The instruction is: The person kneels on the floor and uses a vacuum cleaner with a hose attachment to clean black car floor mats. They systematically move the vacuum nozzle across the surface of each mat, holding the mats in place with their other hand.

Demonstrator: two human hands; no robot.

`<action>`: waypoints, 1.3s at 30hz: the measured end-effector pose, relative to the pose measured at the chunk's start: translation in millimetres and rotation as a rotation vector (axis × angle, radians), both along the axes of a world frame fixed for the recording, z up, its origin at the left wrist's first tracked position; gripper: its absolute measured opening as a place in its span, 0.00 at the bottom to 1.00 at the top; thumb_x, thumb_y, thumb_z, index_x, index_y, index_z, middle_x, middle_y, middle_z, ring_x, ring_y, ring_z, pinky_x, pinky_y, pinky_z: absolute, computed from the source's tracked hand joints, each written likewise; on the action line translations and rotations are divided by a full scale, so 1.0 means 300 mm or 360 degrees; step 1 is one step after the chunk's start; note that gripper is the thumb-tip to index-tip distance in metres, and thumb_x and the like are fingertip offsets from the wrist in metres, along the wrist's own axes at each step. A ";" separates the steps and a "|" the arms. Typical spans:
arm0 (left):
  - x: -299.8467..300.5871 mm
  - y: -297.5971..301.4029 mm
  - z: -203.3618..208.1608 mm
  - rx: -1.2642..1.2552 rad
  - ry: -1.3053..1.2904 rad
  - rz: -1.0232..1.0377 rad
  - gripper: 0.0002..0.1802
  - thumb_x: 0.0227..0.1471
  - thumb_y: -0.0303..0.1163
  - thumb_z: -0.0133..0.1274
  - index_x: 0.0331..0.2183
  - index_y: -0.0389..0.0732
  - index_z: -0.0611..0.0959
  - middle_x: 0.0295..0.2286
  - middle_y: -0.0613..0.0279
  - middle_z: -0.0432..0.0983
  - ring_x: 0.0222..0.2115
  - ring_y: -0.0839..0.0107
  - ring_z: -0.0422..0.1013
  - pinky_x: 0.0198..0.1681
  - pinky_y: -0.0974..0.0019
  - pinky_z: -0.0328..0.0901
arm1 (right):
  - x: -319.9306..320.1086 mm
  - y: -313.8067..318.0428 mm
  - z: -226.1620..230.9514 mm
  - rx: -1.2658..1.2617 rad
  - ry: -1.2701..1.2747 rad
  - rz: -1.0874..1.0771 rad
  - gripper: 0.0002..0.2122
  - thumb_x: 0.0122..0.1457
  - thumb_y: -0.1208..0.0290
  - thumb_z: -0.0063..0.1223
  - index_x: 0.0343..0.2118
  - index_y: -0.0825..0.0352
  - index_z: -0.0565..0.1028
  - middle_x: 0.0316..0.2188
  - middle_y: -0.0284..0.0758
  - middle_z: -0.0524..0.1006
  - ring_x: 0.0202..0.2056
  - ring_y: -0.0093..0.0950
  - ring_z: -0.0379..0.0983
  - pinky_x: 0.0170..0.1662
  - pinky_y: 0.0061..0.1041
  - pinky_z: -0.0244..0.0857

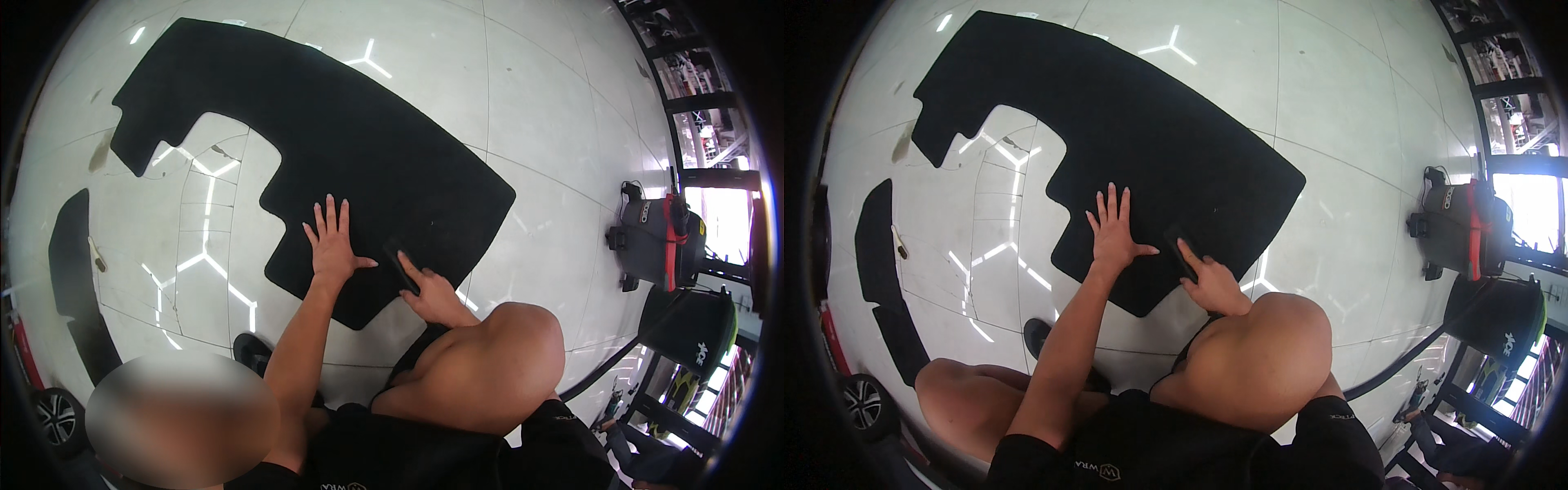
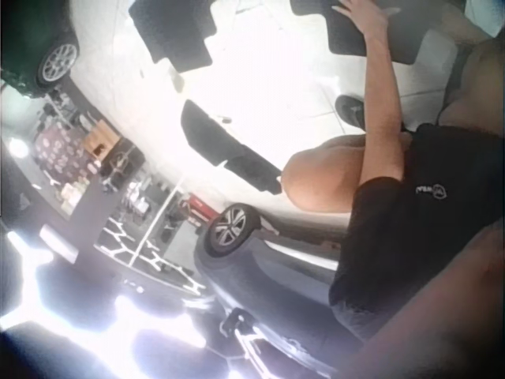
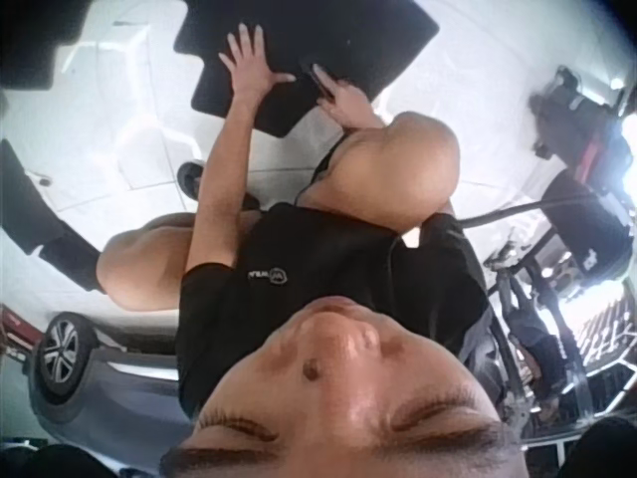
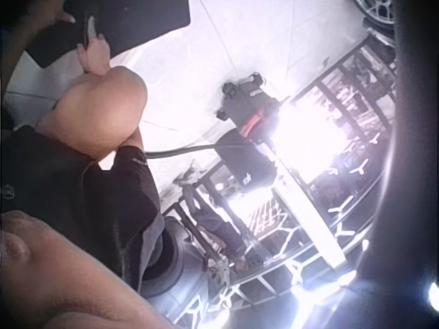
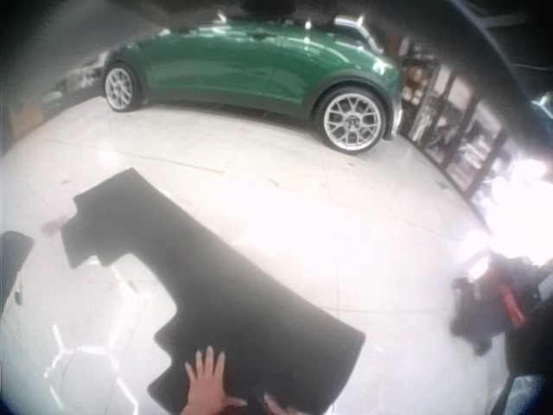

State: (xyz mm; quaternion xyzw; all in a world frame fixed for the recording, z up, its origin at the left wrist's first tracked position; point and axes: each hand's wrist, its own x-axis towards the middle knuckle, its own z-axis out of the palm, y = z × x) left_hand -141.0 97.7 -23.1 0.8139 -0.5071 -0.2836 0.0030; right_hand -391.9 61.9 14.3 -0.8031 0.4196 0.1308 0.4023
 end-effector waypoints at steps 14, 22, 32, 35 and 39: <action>0.001 0.001 0.004 -0.0063 -0.0046 -0.0050 0.80 0.38 0.66 0.75 0.78 0.48 0.47 0.78 0.50 0.34 0.78 0.43 0.35 0.76 0.28 0.41 | -0.055 0.086 -0.005 0.0108 -0.0024 0.0147 0.44 0.63 0.62 0.61 0.80 0.42 0.50 0.44 0.62 0.79 0.44 0.61 0.81 0.55 0.53 0.75; 0.009 0.009 -0.049 -0.0095 -0.0140 -0.0076 0.64 0.55 0.66 0.64 0.78 0.52 0.51 0.78 0.53 0.37 0.78 0.45 0.38 0.76 0.30 0.45 | -0.082 0.052 -0.027 -0.0070 -0.0005 -0.0087 0.44 0.61 0.66 0.62 0.80 0.42 0.54 0.43 0.57 0.79 0.43 0.57 0.80 0.54 0.51 0.73; 0.005 -0.006 0.000 0.0018 -0.0121 -0.0129 0.77 0.41 0.67 0.72 0.78 0.49 0.47 0.78 0.50 0.34 0.78 0.44 0.35 0.76 0.29 0.44 | -0.217 -0.164 -0.031 -0.0190 -0.0007 -0.0500 0.41 0.63 0.64 0.61 0.79 0.49 0.57 0.46 0.58 0.81 0.47 0.58 0.81 0.55 0.53 0.73; -0.012 -0.014 -0.006 0.0069 -0.0131 -0.0130 0.82 0.36 0.68 0.75 0.78 0.47 0.46 0.78 0.48 0.34 0.78 0.43 0.35 0.75 0.28 0.44 | -0.135 -0.078 -0.038 -0.0338 0.0141 -0.0269 0.46 0.65 0.64 0.60 0.81 0.50 0.45 0.43 0.63 0.79 0.43 0.62 0.81 0.53 0.52 0.76; 0.010 -0.002 0.001 0.0094 -0.0164 -0.0128 0.83 0.35 0.67 0.75 0.79 0.47 0.45 0.78 0.48 0.33 0.78 0.42 0.34 0.75 0.28 0.44 | -0.004 -0.028 -0.003 -0.0126 0.0194 -0.0057 0.44 0.66 0.62 0.58 0.81 0.50 0.47 0.45 0.66 0.78 0.42 0.61 0.82 0.52 0.51 0.78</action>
